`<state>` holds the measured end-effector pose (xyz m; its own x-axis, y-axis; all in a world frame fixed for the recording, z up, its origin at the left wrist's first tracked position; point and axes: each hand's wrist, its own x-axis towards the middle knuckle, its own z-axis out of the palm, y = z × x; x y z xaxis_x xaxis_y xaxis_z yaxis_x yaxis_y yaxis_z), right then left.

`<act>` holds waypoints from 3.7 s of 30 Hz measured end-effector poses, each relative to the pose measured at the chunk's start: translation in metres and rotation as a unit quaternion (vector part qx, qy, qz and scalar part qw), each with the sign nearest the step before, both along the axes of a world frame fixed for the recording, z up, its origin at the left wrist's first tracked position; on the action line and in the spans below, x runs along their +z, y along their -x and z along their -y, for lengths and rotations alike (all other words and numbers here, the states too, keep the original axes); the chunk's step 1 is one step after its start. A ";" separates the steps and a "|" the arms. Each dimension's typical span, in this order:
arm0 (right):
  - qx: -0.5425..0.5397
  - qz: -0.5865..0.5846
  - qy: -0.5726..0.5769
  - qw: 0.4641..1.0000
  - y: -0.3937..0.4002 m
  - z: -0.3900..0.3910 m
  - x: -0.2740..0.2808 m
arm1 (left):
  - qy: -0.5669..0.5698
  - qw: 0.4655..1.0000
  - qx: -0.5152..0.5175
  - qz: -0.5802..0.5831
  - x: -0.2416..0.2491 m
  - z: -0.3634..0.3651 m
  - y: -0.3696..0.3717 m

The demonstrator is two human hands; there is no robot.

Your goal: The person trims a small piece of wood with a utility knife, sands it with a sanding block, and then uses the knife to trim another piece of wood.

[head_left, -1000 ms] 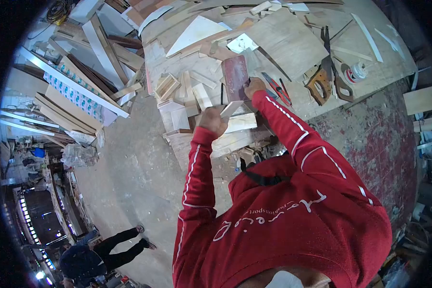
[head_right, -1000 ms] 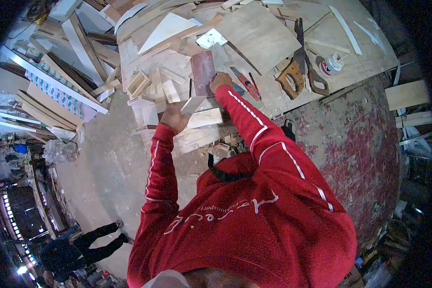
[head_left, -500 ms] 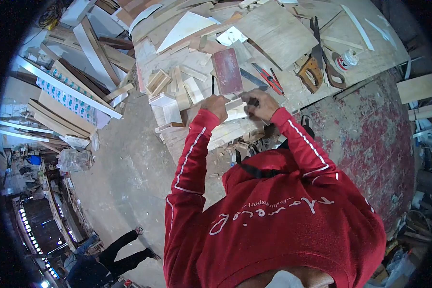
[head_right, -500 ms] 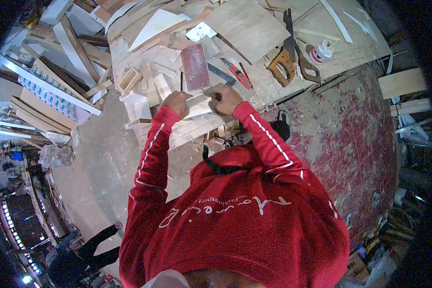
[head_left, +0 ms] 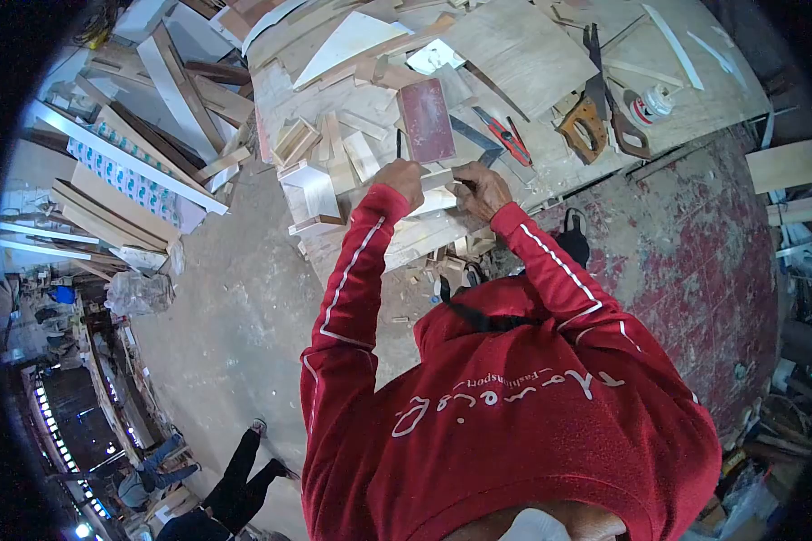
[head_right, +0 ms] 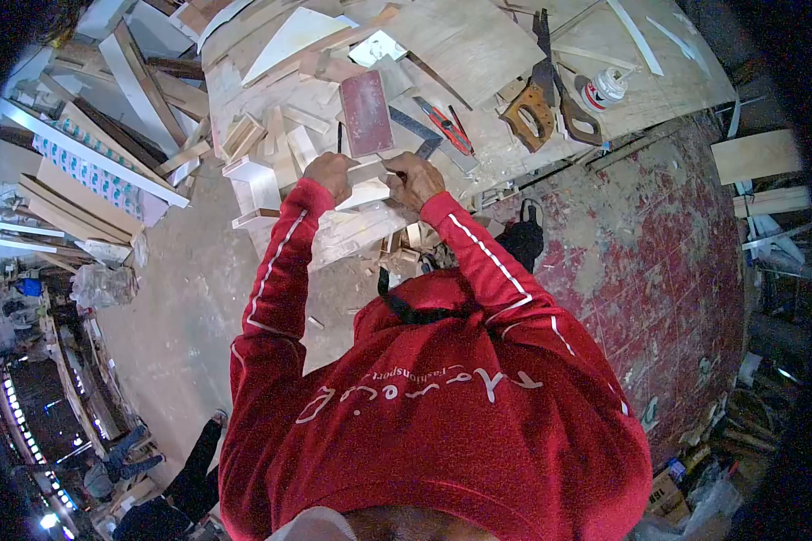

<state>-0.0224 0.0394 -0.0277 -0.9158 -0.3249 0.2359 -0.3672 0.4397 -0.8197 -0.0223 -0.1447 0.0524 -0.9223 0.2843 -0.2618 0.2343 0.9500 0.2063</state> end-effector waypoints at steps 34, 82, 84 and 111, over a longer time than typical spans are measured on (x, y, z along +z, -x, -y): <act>0.003 -0.004 -0.066 0.998 -0.001 -0.006 0.014 | -0.440 0.875 0.200 0.005 -0.097 0.065 -0.032; -0.012 0.025 -0.043 0.999 0.002 -0.008 0.003 | -0.587 0.768 0.257 -0.030 -0.075 0.030 -0.045; -0.010 0.027 -0.045 0.999 0.001 -0.008 0.006 | -0.596 0.760 0.256 -0.044 -0.080 0.031 -0.044; -0.035 0.059 -0.020 0.997 -0.001 -0.007 0.001 | -0.571 0.786 0.233 -0.046 -0.082 0.035 -0.039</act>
